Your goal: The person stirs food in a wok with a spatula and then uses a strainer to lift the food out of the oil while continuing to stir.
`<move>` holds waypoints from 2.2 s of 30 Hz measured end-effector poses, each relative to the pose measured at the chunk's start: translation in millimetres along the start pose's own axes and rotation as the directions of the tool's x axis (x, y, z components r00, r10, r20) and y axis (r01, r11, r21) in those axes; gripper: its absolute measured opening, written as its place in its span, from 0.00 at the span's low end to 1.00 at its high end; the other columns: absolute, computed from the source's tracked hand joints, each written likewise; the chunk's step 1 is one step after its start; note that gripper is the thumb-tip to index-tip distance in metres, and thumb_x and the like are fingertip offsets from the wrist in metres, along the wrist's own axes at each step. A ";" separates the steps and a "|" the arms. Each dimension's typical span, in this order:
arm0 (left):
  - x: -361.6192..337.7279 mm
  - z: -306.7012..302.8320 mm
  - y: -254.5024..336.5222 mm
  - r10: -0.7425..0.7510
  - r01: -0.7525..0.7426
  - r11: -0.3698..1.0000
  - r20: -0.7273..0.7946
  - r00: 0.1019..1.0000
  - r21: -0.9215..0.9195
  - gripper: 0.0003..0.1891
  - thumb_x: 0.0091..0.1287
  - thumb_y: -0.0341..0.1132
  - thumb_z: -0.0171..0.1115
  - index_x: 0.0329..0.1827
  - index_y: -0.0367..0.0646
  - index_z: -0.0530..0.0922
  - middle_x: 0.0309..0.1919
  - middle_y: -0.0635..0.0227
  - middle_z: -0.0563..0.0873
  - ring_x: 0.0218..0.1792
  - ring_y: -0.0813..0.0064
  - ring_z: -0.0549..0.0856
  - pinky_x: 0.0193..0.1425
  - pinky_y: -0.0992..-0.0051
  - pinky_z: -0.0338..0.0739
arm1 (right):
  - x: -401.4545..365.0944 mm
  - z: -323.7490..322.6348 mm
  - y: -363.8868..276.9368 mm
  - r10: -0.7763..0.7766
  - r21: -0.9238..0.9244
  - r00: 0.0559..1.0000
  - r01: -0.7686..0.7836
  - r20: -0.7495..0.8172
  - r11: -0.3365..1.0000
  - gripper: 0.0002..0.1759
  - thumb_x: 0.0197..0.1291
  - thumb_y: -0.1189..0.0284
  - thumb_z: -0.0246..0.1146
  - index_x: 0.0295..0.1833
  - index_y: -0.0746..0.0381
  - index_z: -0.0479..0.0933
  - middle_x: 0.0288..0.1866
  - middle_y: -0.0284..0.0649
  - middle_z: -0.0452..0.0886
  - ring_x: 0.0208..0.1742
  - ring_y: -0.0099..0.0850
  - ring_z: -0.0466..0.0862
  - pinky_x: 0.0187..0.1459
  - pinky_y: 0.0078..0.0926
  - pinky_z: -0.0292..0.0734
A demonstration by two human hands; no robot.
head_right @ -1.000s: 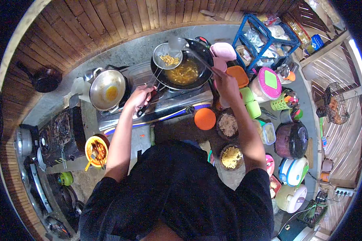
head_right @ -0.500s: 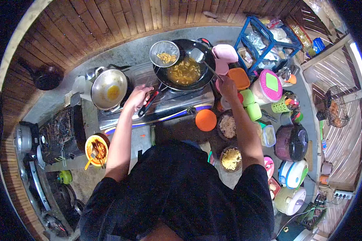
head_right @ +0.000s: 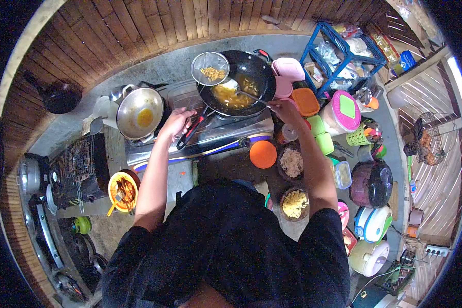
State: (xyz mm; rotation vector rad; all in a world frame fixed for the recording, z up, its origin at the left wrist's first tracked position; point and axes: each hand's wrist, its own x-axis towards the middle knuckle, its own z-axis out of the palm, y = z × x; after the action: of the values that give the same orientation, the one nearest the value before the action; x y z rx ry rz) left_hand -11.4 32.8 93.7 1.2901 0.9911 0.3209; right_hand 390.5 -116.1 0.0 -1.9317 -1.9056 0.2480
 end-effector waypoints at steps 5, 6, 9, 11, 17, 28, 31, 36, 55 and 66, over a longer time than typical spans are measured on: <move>3.4 -2.0 -2.0 -0.026 0.026 1.000 -0.002 1.000 0.003 0.12 0.67 0.38 0.56 0.42 0.37 0.75 0.14 0.74 0.73 0.14 0.83 0.70 0.16 0.79 0.60 | -15.1 -53.3 -68.6 0.337 0.301 0.882 -0.436 0.329 0.848 0.13 0.63 0.71 0.59 0.51 0.60 0.82 0.27 0.29 0.76 0.27 0.19 0.69 0.29 0.20 0.66; 4.7 -2.3 -2.6 -0.024 0.024 1.000 0.001 1.000 0.009 0.13 0.67 0.39 0.57 0.45 0.36 0.74 0.14 0.74 0.72 0.13 0.83 0.70 0.16 0.79 0.60 | -18.8 -56.3 -70.7 0.339 0.302 0.881 -0.438 0.329 0.847 0.13 0.63 0.71 0.59 0.51 0.60 0.82 0.27 0.29 0.76 0.27 0.19 0.69 0.29 0.20 0.66; 7.4 -0.1 -7.5 -0.016 0.016 1.000 -0.016 1.000 0.017 0.16 0.68 0.40 0.56 0.50 0.36 0.74 0.13 0.75 0.72 0.12 0.83 0.69 0.15 0.80 0.59 | -27.1 -60.5 -67.7 0.361 0.376 0.878 -0.464 0.315 0.802 0.14 0.63 0.71 0.59 0.51 0.61 0.82 0.28 0.27 0.76 0.28 0.17 0.70 0.30 0.19 0.65; 10.3 0.9 -11.4 -0.010 0.011 1.000 -0.037 0.999 0.020 0.17 0.70 0.41 0.54 0.54 0.37 0.75 0.12 0.76 0.71 0.12 0.84 0.67 0.14 0.81 0.57 | -30.5 -58.9 -55.4 0.375 0.386 0.850 -0.507 0.369 0.770 0.15 0.63 0.70 0.60 0.53 0.62 0.81 0.27 0.25 0.76 0.27 0.15 0.69 0.28 0.19 0.64; 10.5 1.7 -8.2 0.007 -0.007 1.000 -0.019 1.000 0.016 0.11 0.67 0.38 0.57 0.42 0.38 0.75 0.14 0.74 0.73 0.13 0.82 0.70 0.16 0.78 0.61 | -32.7 -94.5 -77.3 0.335 0.298 0.877 -0.441 0.344 0.847 0.14 0.65 0.68 0.60 0.52 0.62 0.82 0.22 0.25 0.73 0.21 0.14 0.66 0.21 0.15 0.59; 10.4 8.7 -4.5 -0.032 0.030 0.995 0.013 0.999 0.098 0.09 0.66 0.38 0.57 0.41 0.41 0.78 0.14 0.74 0.74 0.14 0.81 0.71 0.16 0.78 0.62 | -16.2 -163.1 -127.4 0.534 0.442 0.808 -0.585 0.250 0.679 0.13 0.64 0.67 0.58 0.50 0.58 0.82 0.23 0.26 0.73 0.20 0.18 0.68 0.23 0.19 0.65; 11.7 12.9 -5.0 -0.041 0.035 0.995 0.062 0.997 0.091 0.09 0.67 0.37 0.56 0.40 0.42 0.77 0.15 0.74 0.74 0.14 0.82 0.71 0.16 0.79 0.61 | -11.1 -129.5 -103.3 0.439 0.409 0.896 -0.425 0.066 0.808 0.14 0.63 0.68 0.59 0.52 0.58 0.82 0.24 0.31 0.77 0.21 0.23 0.73 0.25 0.23 0.69; 12.5 16.9 -7.9 -0.052 0.051 0.999 0.100 0.994 0.009 0.09 0.67 0.36 0.56 0.43 0.41 0.79 0.14 0.75 0.72 0.13 0.83 0.68 0.16 0.80 0.59 | -9.1 -91.0 -129.4 0.147 0.125 0.964 -0.121 -0.220 0.985 0.15 0.63 0.69 0.58 0.54 0.57 0.80 0.29 0.47 0.83 0.29 0.42 0.83 0.32 0.37 0.77; 11.0 7.6 -11.1 -0.048 0.048 0.999 0.065 0.997 0.009 0.08 0.68 0.36 0.57 0.39 0.40 0.76 0.15 0.74 0.73 0.14 0.82 0.70 0.17 0.79 0.62 | -23.6 -80.9 -85.7 0.214 -0.075 0.902 -0.259 -0.375 0.963 0.14 0.63 0.70 0.58 0.53 0.56 0.80 0.35 0.53 0.82 0.35 0.50 0.83 0.35 0.45 0.77; 7.7 8.2 -8.6 -0.035 0.035 0.999 0.058 0.998 0.008 0.10 0.67 0.38 0.58 0.38 0.40 0.76 0.15 0.75 0.73 0.14 0.82 0.70 0.16 0.79 0.62 | -30.6 -47.8 -57.1 0.330 -0.250 0.895 -0.408 -0.301 0.878 0.13 0.63 0.67 0.58 0.50 0.56 0.81 0.34 0.53 0.82 0.38 0.52 0.83 0.38 0.47 0.78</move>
State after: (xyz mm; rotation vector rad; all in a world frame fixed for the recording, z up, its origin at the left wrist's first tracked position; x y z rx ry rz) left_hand -3.5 30.3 82.2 1.2806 0.9652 0.2520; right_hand 356.3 -155.4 61.4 -2.4030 -1.4639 -0.1944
